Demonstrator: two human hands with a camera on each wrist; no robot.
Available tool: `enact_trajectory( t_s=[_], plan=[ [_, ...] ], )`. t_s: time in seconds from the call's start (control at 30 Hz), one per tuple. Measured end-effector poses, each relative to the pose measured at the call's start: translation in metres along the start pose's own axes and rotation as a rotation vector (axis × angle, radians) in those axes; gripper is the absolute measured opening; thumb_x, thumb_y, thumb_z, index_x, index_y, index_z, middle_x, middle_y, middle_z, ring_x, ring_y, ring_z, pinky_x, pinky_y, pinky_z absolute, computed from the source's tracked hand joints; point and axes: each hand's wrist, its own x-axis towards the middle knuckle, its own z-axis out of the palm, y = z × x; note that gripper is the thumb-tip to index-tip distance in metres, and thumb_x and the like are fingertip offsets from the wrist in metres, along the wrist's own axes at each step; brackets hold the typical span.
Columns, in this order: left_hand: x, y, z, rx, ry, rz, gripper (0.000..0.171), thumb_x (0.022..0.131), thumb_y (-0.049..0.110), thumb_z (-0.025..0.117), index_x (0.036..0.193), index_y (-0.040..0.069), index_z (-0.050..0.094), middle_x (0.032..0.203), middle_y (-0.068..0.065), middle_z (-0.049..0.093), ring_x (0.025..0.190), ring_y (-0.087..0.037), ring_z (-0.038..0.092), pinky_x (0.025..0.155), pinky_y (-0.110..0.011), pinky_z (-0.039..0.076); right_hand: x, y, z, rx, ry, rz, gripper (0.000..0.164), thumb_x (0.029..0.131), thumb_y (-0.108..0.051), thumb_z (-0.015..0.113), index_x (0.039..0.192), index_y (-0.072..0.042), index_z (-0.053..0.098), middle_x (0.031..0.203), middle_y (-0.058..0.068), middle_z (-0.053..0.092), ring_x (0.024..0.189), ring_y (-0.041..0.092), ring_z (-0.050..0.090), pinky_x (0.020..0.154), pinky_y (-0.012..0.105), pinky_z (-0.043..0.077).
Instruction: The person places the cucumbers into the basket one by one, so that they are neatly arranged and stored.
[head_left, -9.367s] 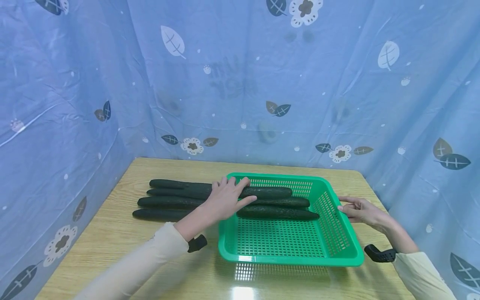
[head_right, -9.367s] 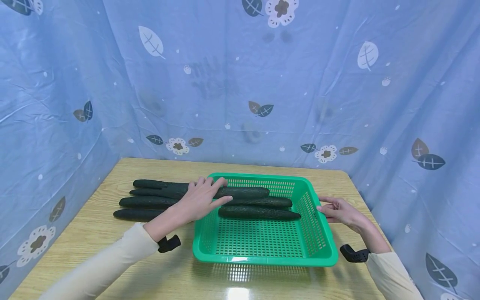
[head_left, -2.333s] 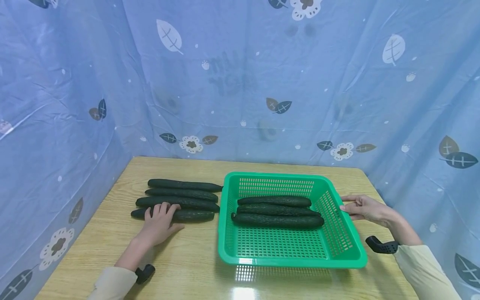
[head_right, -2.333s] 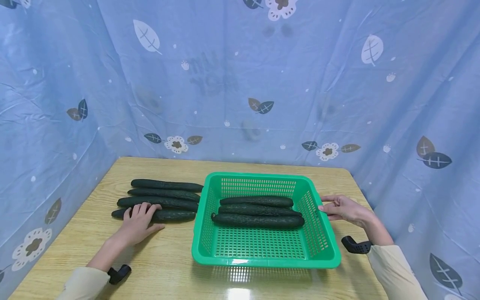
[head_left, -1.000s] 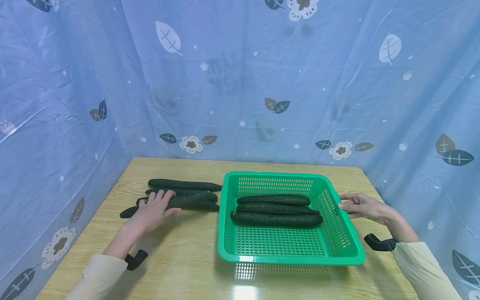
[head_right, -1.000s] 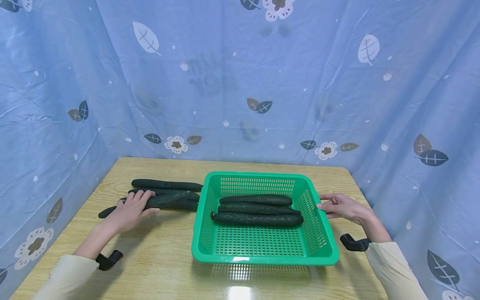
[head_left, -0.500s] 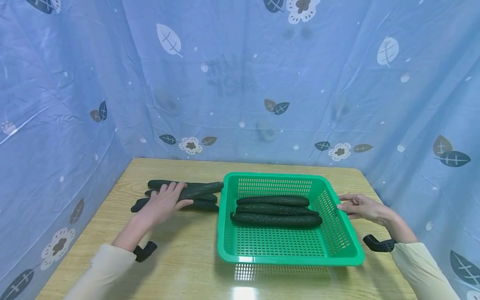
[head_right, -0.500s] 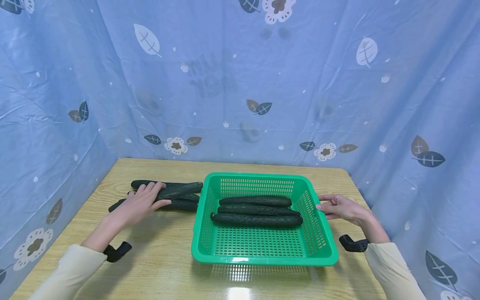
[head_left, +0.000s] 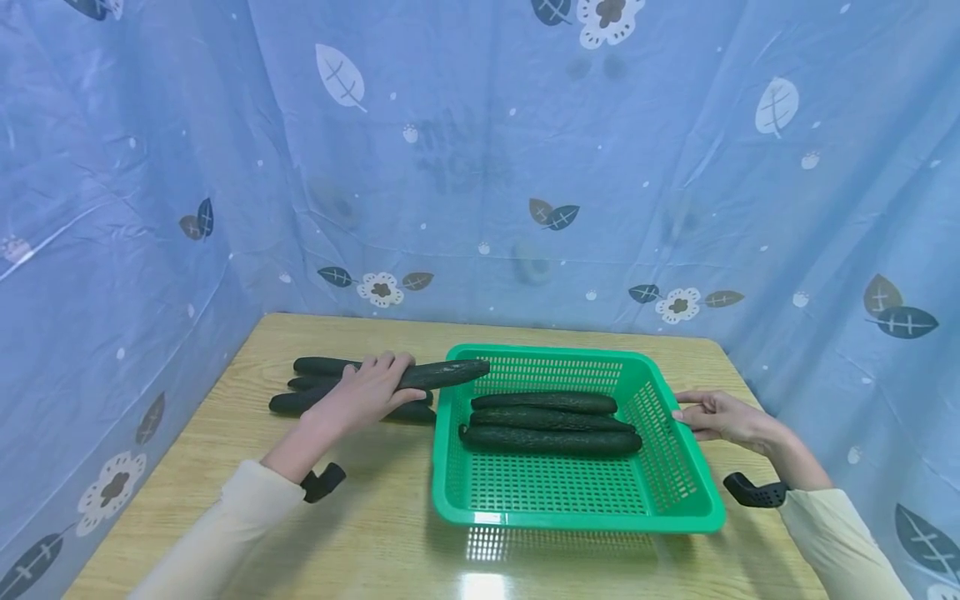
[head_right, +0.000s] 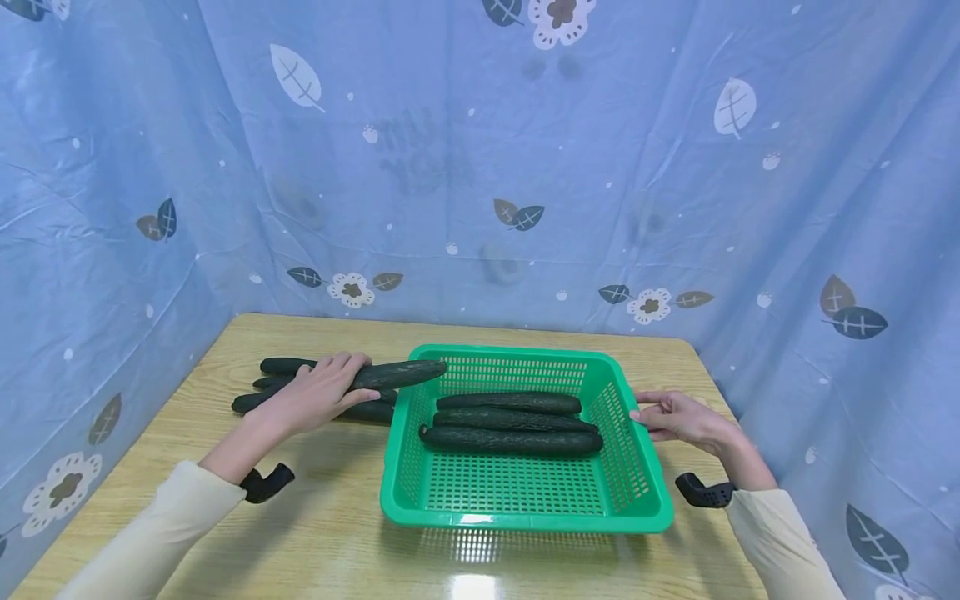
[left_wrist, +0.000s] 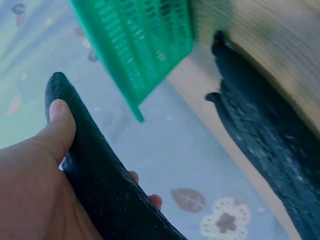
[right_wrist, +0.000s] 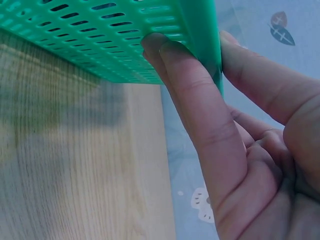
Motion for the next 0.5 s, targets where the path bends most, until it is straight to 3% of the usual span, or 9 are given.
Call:
enact_trajectory(
  t_s=[0.13, 0.5],
  plan=[
    [0.007, 0.014, -0.003, 0.0, -0.002, 0.036, 0.056, 0.093, 0.054, 0.043, 0.133, 0.016, 0.038, 0.122, -0.012, 0.048, 0.107, -0.033, 0.047, 0.079, -0.055, 0.037, 0.0, 0.001, 0.001, 0.006, 0.002, 0.006, 0.067, 0.1, -0.013, 0.042, 0.137, 0.021, -0.002, 0.11, 0.011, 0.066, 0.101, 0.014, 0.064, 0.086, 0.031, 0.05],
    [0.028, 0.052, -0.007, 0.06, -0.057, 0.094, 0.056, 0.092, 0.057, 0.039, 0.13, 0.016, 0.036, 0.111, -0.007, 0.047, 0.092, -0.025, 0.044, 0.072, -0.044, 0.036, 0.0, 0.0, -0.001, 0.022, -0.027, -0.027, 0.065, 0.1, -0.012, 0.04, 0.136, 0.023, -0.002, 0.109, 0.009, 0.067, 0.101, 0.014, 0.063, 0.086, 0.03, 0.05]
  ],
)
